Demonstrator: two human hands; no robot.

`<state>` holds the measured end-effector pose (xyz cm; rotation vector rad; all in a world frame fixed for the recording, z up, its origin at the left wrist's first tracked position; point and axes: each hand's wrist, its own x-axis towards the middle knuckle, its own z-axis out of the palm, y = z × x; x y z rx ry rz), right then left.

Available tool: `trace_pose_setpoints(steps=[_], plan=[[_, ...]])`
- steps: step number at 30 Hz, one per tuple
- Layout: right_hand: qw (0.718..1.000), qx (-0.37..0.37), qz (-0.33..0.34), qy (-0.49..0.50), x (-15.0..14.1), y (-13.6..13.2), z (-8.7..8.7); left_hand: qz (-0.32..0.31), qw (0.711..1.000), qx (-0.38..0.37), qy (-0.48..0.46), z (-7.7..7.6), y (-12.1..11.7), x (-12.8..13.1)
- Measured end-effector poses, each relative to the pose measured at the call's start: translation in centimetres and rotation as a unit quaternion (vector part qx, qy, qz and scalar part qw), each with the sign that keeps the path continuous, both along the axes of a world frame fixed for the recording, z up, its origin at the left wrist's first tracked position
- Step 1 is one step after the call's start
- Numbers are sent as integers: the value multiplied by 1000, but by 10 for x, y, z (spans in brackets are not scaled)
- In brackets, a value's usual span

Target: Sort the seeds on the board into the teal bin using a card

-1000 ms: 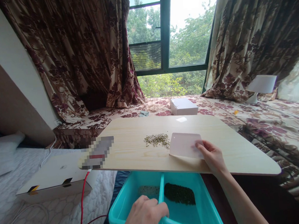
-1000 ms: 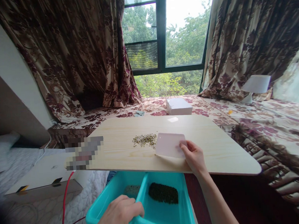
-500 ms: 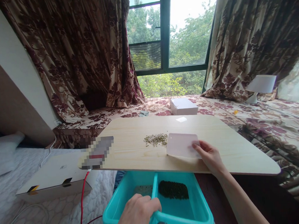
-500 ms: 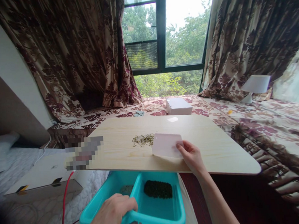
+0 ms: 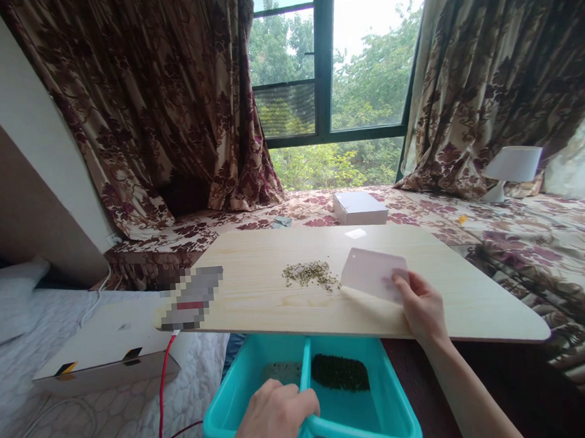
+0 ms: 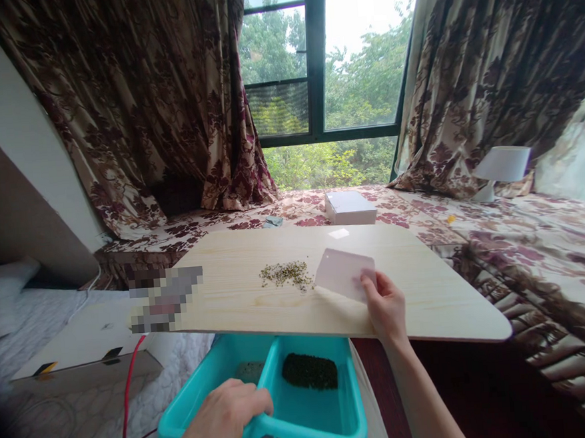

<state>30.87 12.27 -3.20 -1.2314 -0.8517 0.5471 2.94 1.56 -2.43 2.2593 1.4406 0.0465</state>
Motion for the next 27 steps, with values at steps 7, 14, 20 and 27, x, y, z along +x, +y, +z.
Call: trace_pose_setpoints(steps=[7,14,20,27], plan=[[1000,-11,-13,-19,-2,-1,1,-77,996,38,37,-16,-1,9],[999,-9,40,-32,-2,-1,1,-88,994,61,27,-23,0,8],[998,2,60,-35,-1,1,-1,-74,996,40,26,-17,-1,9],[992,-21,122,-22,-4,-2,5,-72,997,31,28,-17,0,8]])
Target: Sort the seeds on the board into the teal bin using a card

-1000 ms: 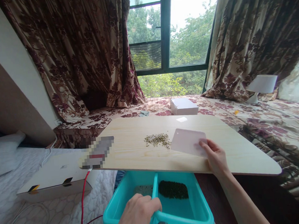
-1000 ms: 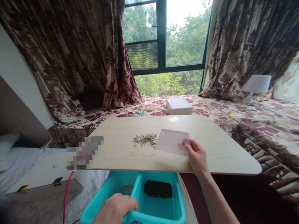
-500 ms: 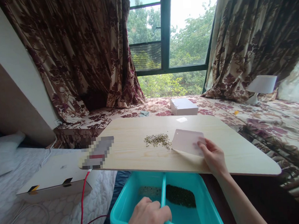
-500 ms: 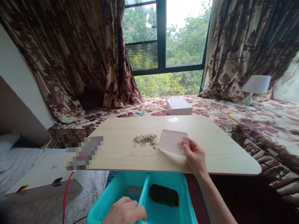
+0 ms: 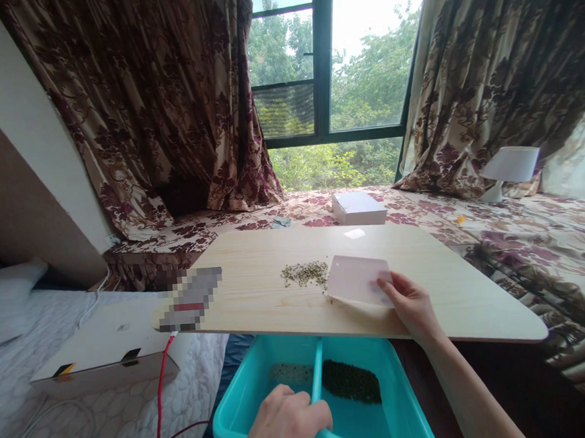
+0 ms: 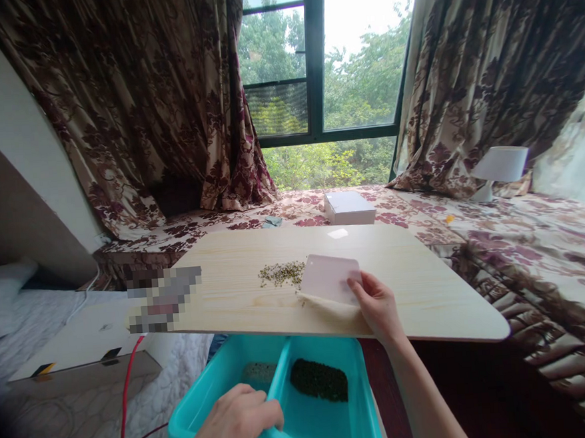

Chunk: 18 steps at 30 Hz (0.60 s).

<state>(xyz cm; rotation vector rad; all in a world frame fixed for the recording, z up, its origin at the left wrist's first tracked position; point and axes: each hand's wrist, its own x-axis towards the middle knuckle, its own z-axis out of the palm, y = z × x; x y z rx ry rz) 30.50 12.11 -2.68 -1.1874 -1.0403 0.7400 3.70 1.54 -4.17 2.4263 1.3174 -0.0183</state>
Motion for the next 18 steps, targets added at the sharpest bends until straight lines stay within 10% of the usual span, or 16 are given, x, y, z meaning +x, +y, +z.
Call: trace_pose_setpoints(steps=[18], plan=[[998,22,-55,-5,5,0,-5,28,999,-24,-26,9,-1,-4]])
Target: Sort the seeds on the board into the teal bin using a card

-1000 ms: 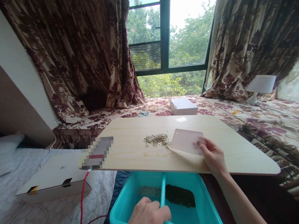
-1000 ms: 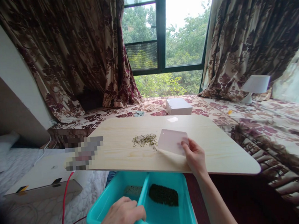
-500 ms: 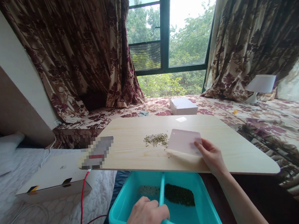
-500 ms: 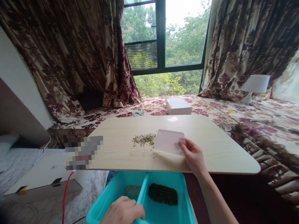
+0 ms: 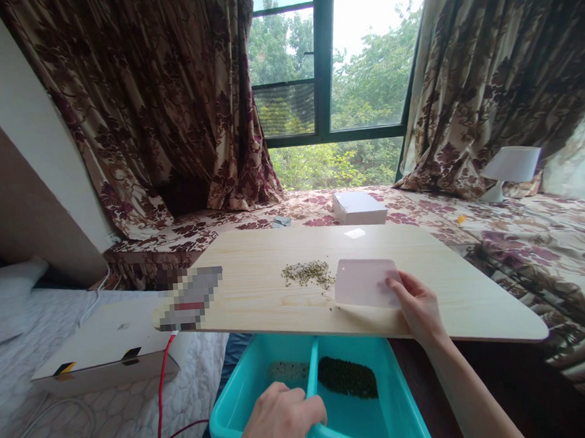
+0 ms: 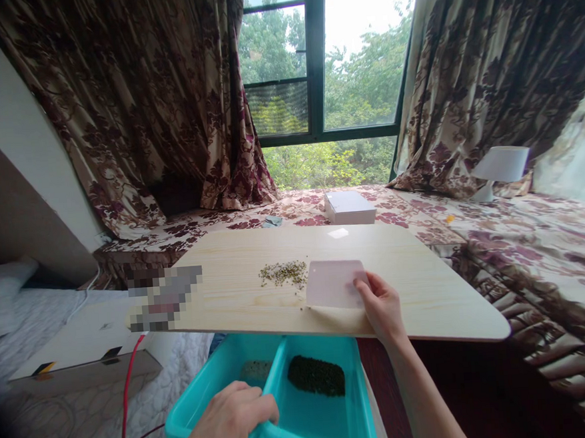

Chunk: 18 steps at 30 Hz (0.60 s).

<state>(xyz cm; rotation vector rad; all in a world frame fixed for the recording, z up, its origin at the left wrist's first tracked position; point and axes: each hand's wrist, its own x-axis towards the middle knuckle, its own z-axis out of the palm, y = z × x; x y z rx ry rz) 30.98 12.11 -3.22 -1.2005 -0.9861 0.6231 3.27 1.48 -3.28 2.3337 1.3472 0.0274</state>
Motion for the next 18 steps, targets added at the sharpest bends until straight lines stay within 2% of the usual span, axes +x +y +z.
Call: trace_pose_setpoints(steps=[4,8,13,18], plan=[[1000,-5,12,-8,1,1,-1,8,1000,-11,5,6,0,1],[1000,-1,-8,10,1,1,-2,11,1000,-17,7,11,-1,2],[999,-20,37,9,1,-1,1,-4,1000,3,4,1,2,-2],[998,2,51,23,-1,-3,4,-18,999,30,0,-10,7,-7]])
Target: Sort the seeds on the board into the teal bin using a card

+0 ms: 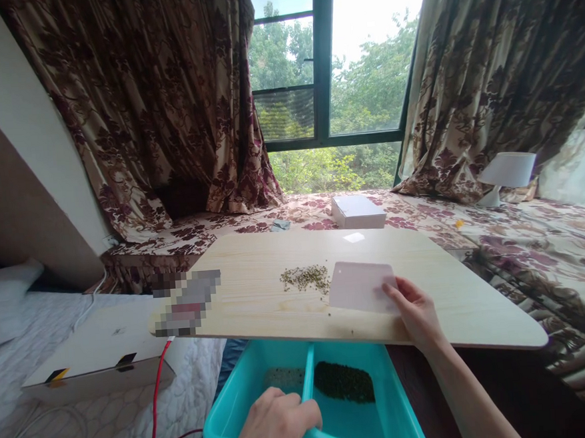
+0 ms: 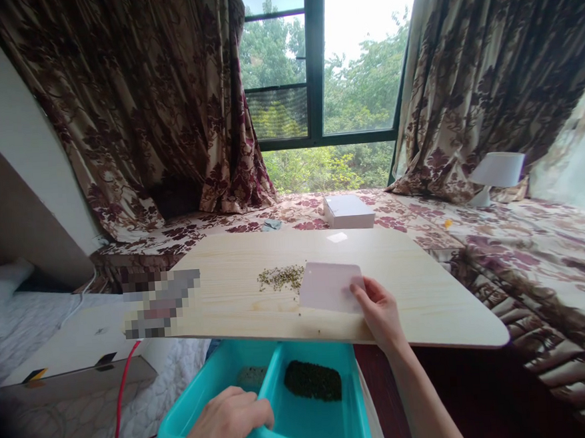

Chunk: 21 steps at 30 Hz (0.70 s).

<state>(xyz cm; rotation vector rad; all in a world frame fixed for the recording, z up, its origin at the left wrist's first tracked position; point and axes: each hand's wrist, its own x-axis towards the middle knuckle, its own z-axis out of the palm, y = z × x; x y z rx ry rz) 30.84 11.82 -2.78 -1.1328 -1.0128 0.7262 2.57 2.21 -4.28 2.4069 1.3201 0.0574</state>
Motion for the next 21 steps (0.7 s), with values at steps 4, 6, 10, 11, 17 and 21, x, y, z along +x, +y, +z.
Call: trace_pose_setpoints(steps=[4,6,10,11,17,21], plan=[[999,-20,31,-12,-3,-2,5,-9,1000,21,-9,-4,1,-2],[998,-28,45,-19,-5,-3,7,-3,999,33,-8,-6,1,-2],[995,-47,82,-32,-5,-6,12,9,999,49,2,-7,1,-2],[994,-52,92,-34,-5,-7,12,10,999,51,0,-7,1,-3],[980,-99,166,-42,-1,-11,11,33,999,28,-11,-3,3,-5],[988,-80,131,4,1,-7,6,28,999,40,-5,-4,4,-6]])
